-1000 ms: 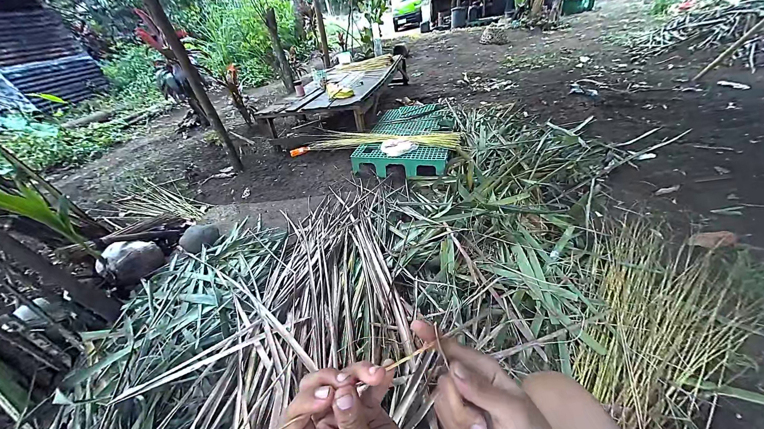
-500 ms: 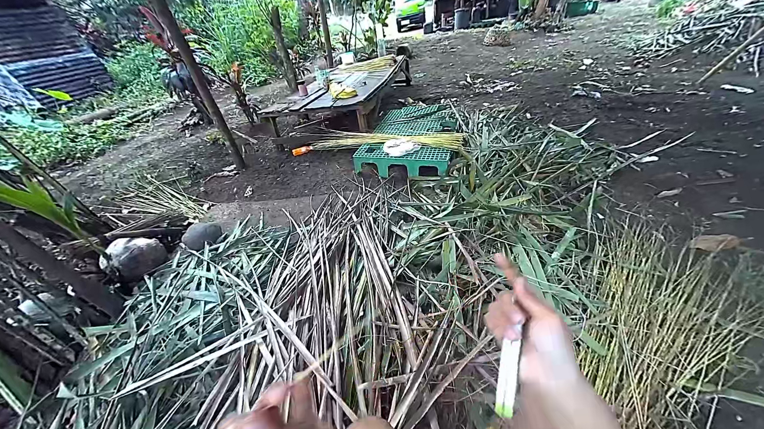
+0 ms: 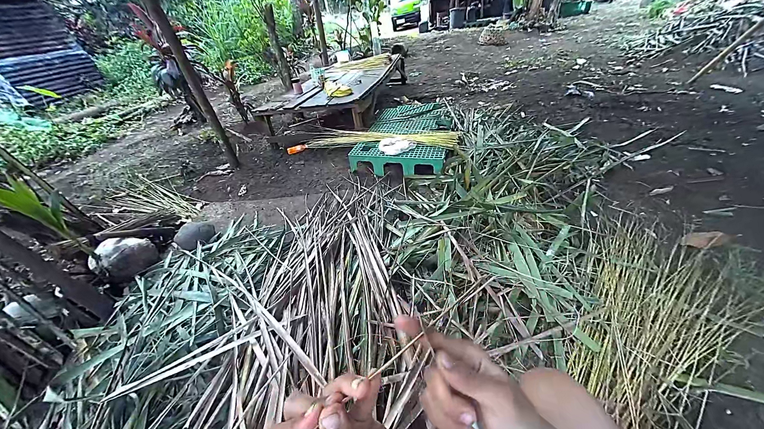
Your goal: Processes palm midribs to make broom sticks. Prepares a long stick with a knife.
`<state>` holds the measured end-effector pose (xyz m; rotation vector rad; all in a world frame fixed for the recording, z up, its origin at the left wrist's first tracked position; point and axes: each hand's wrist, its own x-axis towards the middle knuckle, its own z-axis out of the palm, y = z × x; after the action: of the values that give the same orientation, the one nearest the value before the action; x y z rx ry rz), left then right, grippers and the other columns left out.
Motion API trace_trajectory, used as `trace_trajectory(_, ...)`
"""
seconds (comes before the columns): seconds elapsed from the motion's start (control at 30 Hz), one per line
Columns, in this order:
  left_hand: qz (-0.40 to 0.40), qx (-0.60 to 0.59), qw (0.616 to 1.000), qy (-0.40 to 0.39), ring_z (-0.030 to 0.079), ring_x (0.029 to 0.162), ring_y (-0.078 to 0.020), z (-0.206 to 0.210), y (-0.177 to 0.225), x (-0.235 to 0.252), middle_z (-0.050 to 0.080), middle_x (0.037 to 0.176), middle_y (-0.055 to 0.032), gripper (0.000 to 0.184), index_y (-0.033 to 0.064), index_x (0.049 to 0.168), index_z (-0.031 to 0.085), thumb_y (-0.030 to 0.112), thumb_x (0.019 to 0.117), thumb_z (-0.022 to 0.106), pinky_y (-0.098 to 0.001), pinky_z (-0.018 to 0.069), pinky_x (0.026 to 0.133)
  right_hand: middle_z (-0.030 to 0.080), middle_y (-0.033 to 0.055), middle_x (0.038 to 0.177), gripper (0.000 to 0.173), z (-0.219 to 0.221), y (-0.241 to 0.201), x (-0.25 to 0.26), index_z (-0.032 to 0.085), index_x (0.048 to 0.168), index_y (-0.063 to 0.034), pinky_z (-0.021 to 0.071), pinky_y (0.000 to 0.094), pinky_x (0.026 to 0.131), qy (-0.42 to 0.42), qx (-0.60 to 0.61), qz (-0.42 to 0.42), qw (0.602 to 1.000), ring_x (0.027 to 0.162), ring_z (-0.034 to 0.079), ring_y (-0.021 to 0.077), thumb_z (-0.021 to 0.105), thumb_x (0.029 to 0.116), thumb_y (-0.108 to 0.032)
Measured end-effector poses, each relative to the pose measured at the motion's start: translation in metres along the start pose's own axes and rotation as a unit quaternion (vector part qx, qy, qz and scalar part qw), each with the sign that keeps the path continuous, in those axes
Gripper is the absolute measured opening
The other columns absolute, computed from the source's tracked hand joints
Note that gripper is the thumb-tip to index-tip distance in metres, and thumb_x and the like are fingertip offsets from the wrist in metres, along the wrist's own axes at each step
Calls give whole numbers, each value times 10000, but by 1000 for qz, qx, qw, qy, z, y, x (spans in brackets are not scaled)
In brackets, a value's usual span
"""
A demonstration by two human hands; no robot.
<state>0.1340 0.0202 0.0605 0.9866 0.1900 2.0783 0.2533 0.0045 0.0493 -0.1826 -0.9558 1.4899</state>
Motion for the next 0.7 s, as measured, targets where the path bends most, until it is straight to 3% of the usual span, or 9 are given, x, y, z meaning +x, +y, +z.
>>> trace_trajectory(0.17, 34, 24, 999, 10, 732, 830, -90, -10, 1, 8, 695, 941, 46, 70, 194, 1019, 647, 175, 967, 689, -278, 652, 747, 514, -153, 555, 429, -27, -20, -2, 550, 1434, -77, 416, 125, 456, 103, -4, -42, 994, 461, 476, -65, 531, 1058, -284)
trace_trajectory(0.23, 61, 43, 997, 14, 728, 853, -69, -17, 5, 16, 715, 947, 60, 51, 215, 1023, 642, 188, 987, 665, -249, 637, 762, 507, -145, 519, 385, -47, -36, 0, 520, 1433, -102, 419, 132, 443, 177, -6, -85, 980, 432, 476, -52, 425, 1091, -252)
trace_trajectory(0.3, 76, 56, 995, 16, 727, 872, -58, -23, 11, 22, 721, 941, 70, 50, 225, 1028, 629, 186, 1000, 641, -240, 630, 792, 465, -126, 488, 406, -62, -49, 0, 427, 1463, -62, 434, 141, 419, 220, 6, -117, 968, 394, 471, -31, 306, 1104, -209)
trace_trajectory(0.43, 61, 49, 997, 18, 718, 854, -61, -13, -3, 13, 690, 925, 73, 75, 222, 1032, 623, 192, 983, 671, -246, 637, 753, 508, -182, 576, 588, -30, -41, -9, 363, 1569, -95, 405, 111, 473, 44, -16, 19, 999, 479, 463, -83, 532, 1049, -314)
trace_trajectory(0.53, 42, 33, 999, 1, 717, 840, -66, -9, -5, 6, 680, 937, 61, 99, 210, 1047, 620, 183, 974, 683, -249, 641, 739, 477, -178, 603, 549, -3, -26, -4, 334, 1583, -121, 344, 115, 448, -30, -13, 102, 994, 475, 402, -78, 460, 1071, -271)
trace_trajectory(0.63, 47, 23, 998, -29, 711, 840, -63, -10, -6, 3, 670, 952, 53, 107, 197, 1066, 622, 153, 983, 674, -240, 634, 755, 464, -159, 604, 480, 2, -16, 1, 413, 1548, -130, 333, 125, 446, -50, 47, 131, 989, 467, 393, -63, 408, 1073, -194)
trace_trajectory(0.7, 70, 35, 996, -50, 699, 840, -58, -10, -5, 3, 659, 944, 57, 101, 187, 1069, 650, 143, 983, 679, -224, 623, 755, 482, -166, 592, 449, -3, -18, 0, 477, 1512, -124, 350, 116, 442, -37, 60, 118, 991, 462, 414, -72, 444, 1075, -219)
